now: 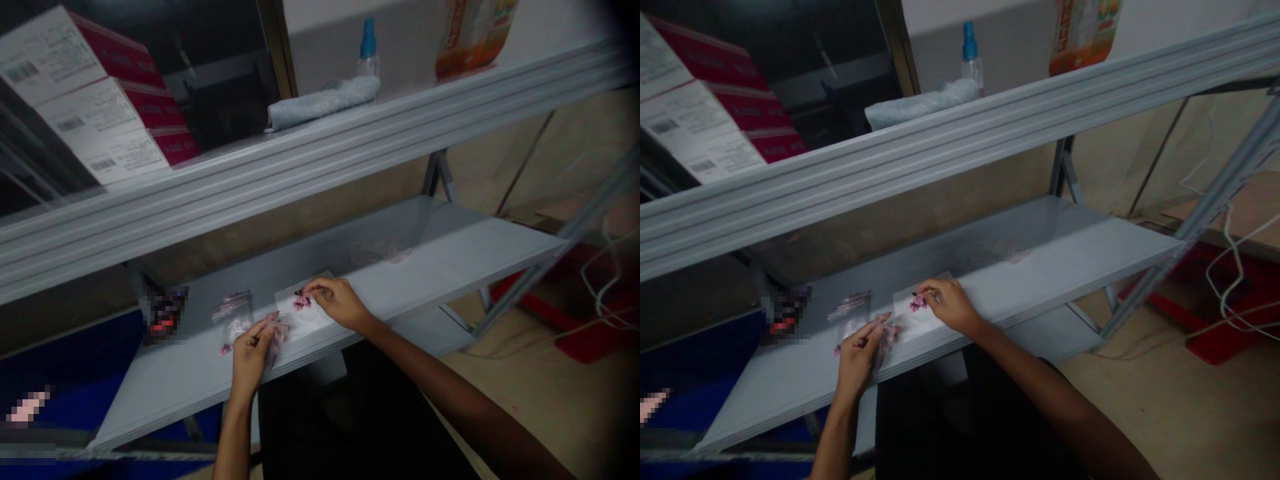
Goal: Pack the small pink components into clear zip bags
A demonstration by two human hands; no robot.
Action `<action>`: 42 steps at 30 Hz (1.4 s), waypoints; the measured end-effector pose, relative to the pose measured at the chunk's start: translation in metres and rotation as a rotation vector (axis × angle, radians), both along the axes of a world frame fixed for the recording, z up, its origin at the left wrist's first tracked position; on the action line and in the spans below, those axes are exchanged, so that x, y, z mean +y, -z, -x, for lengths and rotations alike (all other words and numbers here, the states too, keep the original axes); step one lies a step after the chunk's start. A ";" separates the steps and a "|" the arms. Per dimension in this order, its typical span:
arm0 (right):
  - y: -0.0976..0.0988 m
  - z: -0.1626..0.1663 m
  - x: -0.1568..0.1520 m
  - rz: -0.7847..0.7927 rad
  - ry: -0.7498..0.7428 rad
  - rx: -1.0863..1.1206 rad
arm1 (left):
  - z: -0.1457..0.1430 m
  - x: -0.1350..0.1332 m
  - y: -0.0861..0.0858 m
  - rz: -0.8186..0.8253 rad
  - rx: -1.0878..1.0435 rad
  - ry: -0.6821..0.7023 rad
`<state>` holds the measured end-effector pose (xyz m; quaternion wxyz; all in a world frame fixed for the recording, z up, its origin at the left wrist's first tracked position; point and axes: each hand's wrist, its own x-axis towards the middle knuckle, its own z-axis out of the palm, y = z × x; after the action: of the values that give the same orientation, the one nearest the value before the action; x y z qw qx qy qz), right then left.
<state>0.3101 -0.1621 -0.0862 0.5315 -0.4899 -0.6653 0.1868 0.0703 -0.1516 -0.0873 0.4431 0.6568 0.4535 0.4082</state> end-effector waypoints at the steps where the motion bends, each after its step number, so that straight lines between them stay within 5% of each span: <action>1: 0.003 -0.004 0.003 0.010 0.011 -0.077 | 0.001 0.000 0.001 -0.005 0.014 0.004; 12: 0.020 0.003 0.006 0.102 0.059 -0.454 | -0.002 -0.003 -0.002 -0.044 0.003 0.003; 20: 0.002 0.010 -0.006 -0.053 -0.179 -0.087 | -0.008 -0.006 -0.002 -0.106 0.122 0.105; 26: 0.004 0.023 -0.011 -0.105 -0.344 -0.104 | -0.014 -0.009 0.000 -0.154 0.172 0.159; 33: 0.014 0.001 0.004 -0.038 0.000 -0.243 | -0.009 -0.003 0.002 -0.096 0.084 0.037; 42: 0.021 0.006 0.007 0.038 -0.015 -0.446 | -0.006 -0.002 0.006 -0.079 0.087 0.045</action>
<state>0.3043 -0.1546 -0.1072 0.3605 -0.5240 -0.7664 0.0903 0.0768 -0.1534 -0.0931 0.4059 0.7009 0.4411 0.3866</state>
